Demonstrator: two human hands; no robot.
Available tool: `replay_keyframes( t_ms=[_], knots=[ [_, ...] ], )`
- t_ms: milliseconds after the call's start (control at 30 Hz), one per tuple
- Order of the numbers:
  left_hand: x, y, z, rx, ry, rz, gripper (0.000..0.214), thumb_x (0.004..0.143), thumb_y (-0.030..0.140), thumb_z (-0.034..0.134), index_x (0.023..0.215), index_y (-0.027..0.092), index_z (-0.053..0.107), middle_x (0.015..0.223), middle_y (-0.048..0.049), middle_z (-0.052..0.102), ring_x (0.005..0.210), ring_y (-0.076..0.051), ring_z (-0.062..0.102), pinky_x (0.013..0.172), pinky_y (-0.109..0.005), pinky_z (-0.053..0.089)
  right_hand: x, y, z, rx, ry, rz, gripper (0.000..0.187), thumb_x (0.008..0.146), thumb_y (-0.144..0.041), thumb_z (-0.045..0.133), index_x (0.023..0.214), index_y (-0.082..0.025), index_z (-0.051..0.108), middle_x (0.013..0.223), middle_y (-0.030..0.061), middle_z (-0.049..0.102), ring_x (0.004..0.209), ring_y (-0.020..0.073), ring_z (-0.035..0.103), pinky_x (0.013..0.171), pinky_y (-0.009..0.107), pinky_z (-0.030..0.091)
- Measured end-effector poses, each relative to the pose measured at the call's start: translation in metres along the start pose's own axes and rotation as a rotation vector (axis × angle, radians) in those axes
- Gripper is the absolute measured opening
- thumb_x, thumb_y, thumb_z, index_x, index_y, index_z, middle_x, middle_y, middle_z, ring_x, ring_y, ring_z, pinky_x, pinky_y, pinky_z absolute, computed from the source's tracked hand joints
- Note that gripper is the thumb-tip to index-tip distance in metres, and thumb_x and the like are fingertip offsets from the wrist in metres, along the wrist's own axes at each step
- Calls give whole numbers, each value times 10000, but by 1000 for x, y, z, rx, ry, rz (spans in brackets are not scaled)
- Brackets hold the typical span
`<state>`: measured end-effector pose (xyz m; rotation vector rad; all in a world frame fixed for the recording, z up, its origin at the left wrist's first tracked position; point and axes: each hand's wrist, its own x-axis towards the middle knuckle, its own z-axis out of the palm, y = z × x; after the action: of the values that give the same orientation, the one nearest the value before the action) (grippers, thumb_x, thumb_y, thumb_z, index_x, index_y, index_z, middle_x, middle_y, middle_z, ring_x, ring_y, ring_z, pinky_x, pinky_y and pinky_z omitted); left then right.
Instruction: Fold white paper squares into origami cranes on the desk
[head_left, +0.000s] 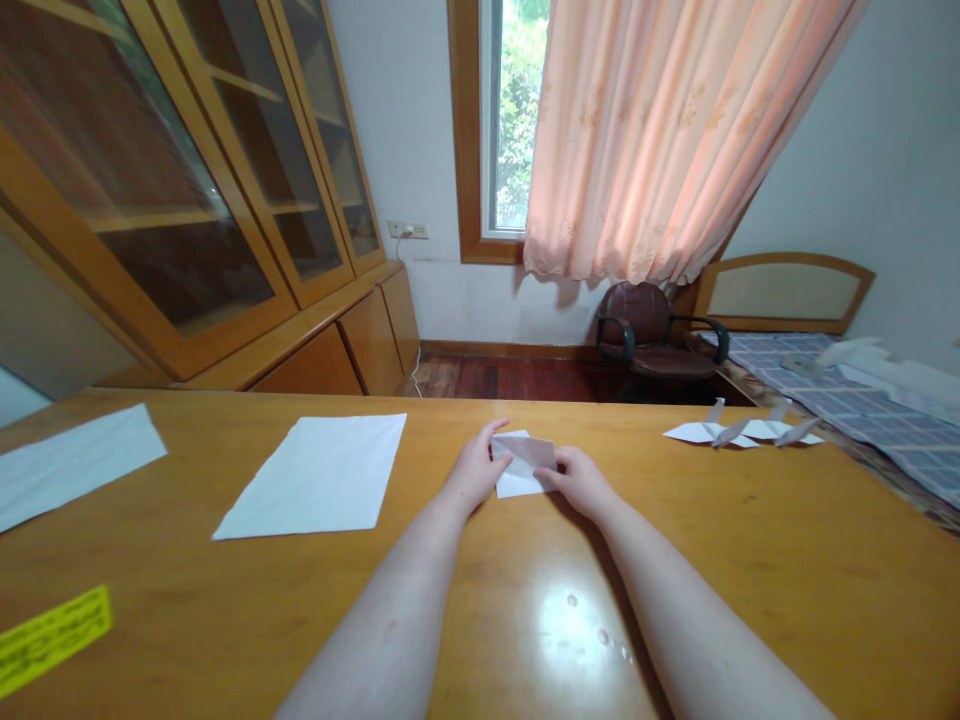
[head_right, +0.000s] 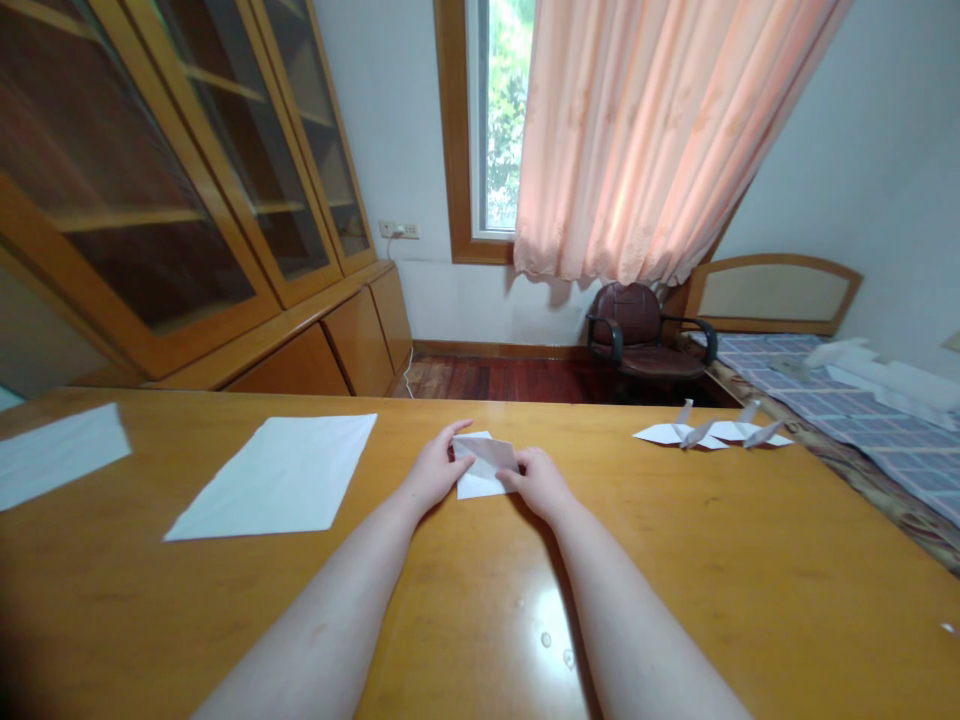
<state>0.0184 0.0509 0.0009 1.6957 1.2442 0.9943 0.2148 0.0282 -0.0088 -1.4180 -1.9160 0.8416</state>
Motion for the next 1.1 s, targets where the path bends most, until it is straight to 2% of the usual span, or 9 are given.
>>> replay_keyframes(
  t_ms=[100, 200, 367, 633, 767, 867, 967, 1100],
  knots=[
    [0, 0, 0, 24, -15, 8, 568, 727, 120, 586, 1275, 216, 475, 1013, -31, 659, 831, -141, 621, 770, -261, 500, 1, 0, -1, -38, 4, -35, 193, 799, -285, 547, 711, -166, 670, 723, 23, 647, 693, 164, 546, 659, 263, 397],
    [1, -3, 0, 68, -29, 13, 573, 731, 124, 585, 1283, 223, 469, 1048, -34, 658, 870, -152, 622, 802, -270, 493, 3, 5, 1, -166, 78, -25, 190, 786, -318, 593, 701, -177, 689, 768, 50, 637, 790, 191, 541, 738, 296, 397],
    [3, -13, 1, 298, -1, 23, 593, 716, 104, 591, 1286, 231, 486, 1221, -74, 598, 1104, -211, 548, 954, -316, 406, 3, 15, 3, -270, 153, 24, 157, 736, -334, 663, 806, -204, 717, 940, 73, 629, 935, 217, 517, 839, 326, 386],
    [4, -14, -1, 505, -15, -19, 679, 723, 188, 609, 1366, 219, 390, 1229, -94, 584, 1126, -232, 523, 977, -332, 371, 4, 18, 1, -352, 197, 80, 195, 726, -352, 672, 851, -204, 697, 1085, 83, 616, 1036, 251, 502, 916, 364, 371],
    [3, -13, -4, 567, 15, 24, 715, 714, 241, 631, 1382, 197, 377, 1359, -112, 475, 1243, -273, 416, 1045, -389, 305, 5, 19, 0, -351, 227, 109, 432, 684, -347, 705, 1081, -197, 625, 1150, 106, 591, 1087, 273, 491, 946, 399, 357],
    [2, -11, -5, 568, -46, 59, 549, 741, 211, 596, 1283, 244, 515, 1406, -68, 439, 1293, -267, 361, 1082, -416, 254, 5, 19, -2, -335, 244, 79, 598, 675, -325, 710, 1233, -211, 529, 1211, 104, 569, 1127, 266, 479, 968, 416, 345],
    [0, -11, -3, 562, -180, 80, 404, 795, 198, 525, 1180, 296, 599, 1395, -20, 463, 1332, -252, 317, 1110, -470, 174, 4, 16, -3, -346, 222, -23, 494, 704, -283, 682, 1184, -238, 577, 1242, 81, 568, 1155, 253, 470, 1020, 449, 291],
    [-2, -13, -1, 575, -273, 107, 430, 835, 242, 479, 1258, 302, 531, 1419, -32, 431, 1360, -236, 279, 1117, -511, 103, 2, 12, -1, -344, 121, -141, 227, 806, -260, 579, 1010, -265, 679, 1144, 57, 644, 1092, 228, 537, 1062, 492, 219]
  ],
)
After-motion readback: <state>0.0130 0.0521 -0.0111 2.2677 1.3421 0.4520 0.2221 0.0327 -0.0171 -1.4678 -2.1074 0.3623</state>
